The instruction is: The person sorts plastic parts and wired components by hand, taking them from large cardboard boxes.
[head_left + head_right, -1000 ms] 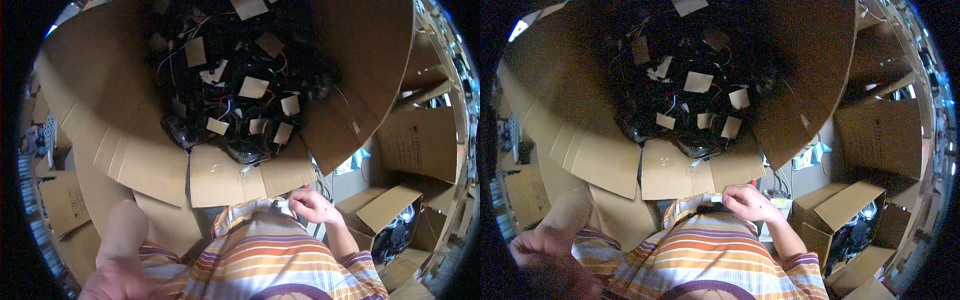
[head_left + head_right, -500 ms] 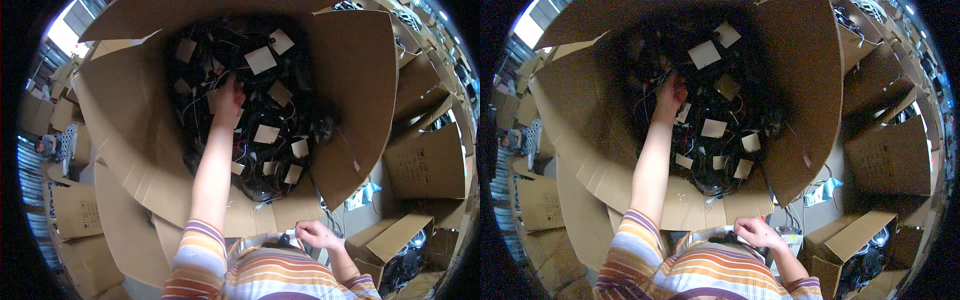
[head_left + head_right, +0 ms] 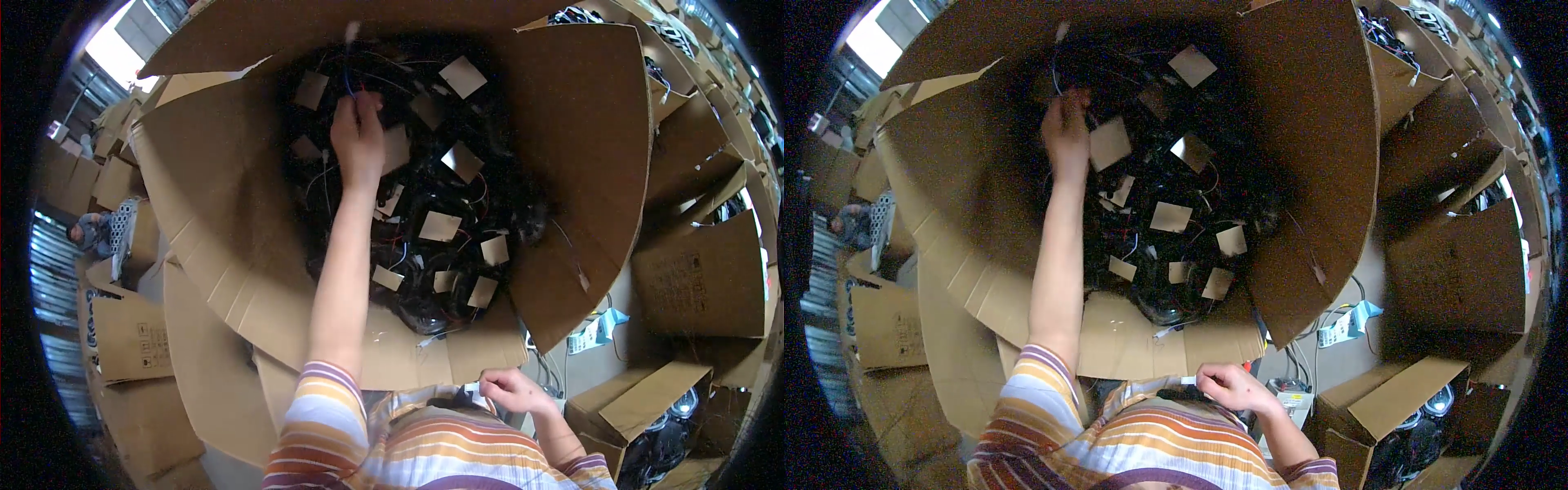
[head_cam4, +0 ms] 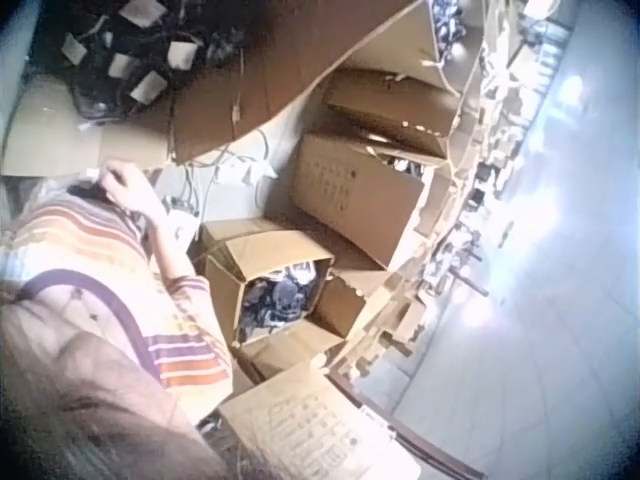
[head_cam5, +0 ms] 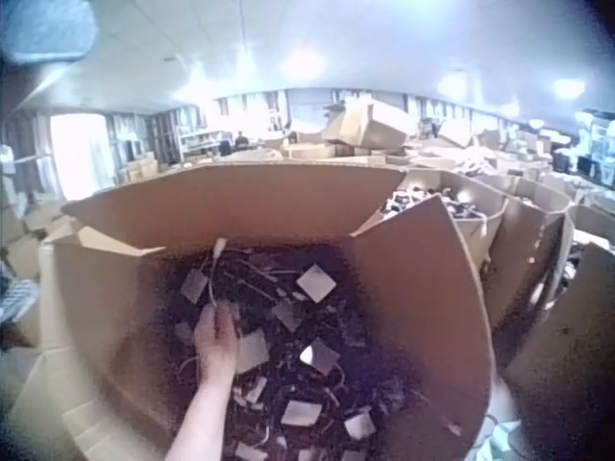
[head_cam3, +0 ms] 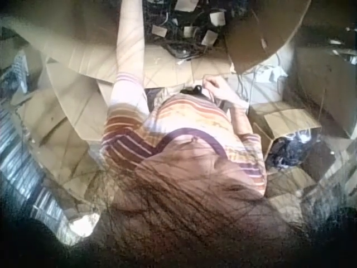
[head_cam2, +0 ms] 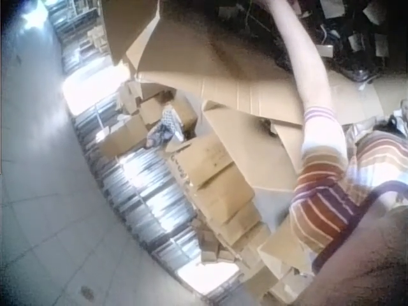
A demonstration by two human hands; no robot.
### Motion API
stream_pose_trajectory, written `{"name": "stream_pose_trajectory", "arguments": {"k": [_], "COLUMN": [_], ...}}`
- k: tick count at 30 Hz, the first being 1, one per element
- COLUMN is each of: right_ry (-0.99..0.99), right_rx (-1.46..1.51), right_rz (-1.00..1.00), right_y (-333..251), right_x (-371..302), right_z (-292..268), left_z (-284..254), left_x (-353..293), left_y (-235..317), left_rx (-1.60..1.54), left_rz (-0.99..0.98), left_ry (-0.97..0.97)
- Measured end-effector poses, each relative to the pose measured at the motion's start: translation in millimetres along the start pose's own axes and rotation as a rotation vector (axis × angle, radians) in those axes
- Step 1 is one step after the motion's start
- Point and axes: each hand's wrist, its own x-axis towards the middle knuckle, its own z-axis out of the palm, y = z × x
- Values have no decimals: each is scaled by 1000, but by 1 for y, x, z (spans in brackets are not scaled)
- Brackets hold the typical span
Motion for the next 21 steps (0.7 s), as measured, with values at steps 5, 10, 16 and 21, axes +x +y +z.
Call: {"name": "stream_pose_trajectory", "arguments": {"k": [5,10,16,21], "right_ry": [-24,-61,-30,-5], "right_rx": [-60,-103,-157,-125], "right_rz": [23,-1,-120,-43], "right_y": [1,-12,-8,-11], "right_x": [-1,3,7,7], "right_z": [3,9,12,8], "left_z": [-49,-90,-115,-120], "left_x": [-43,-118,-173,-194], "left_y": [54,64,77,78], "left_rx": [-432,-726,-680,-639], "left_rz": [-549,-1036,-1201,-934], "left_ry": [-327,-506,-790,-1086]}}
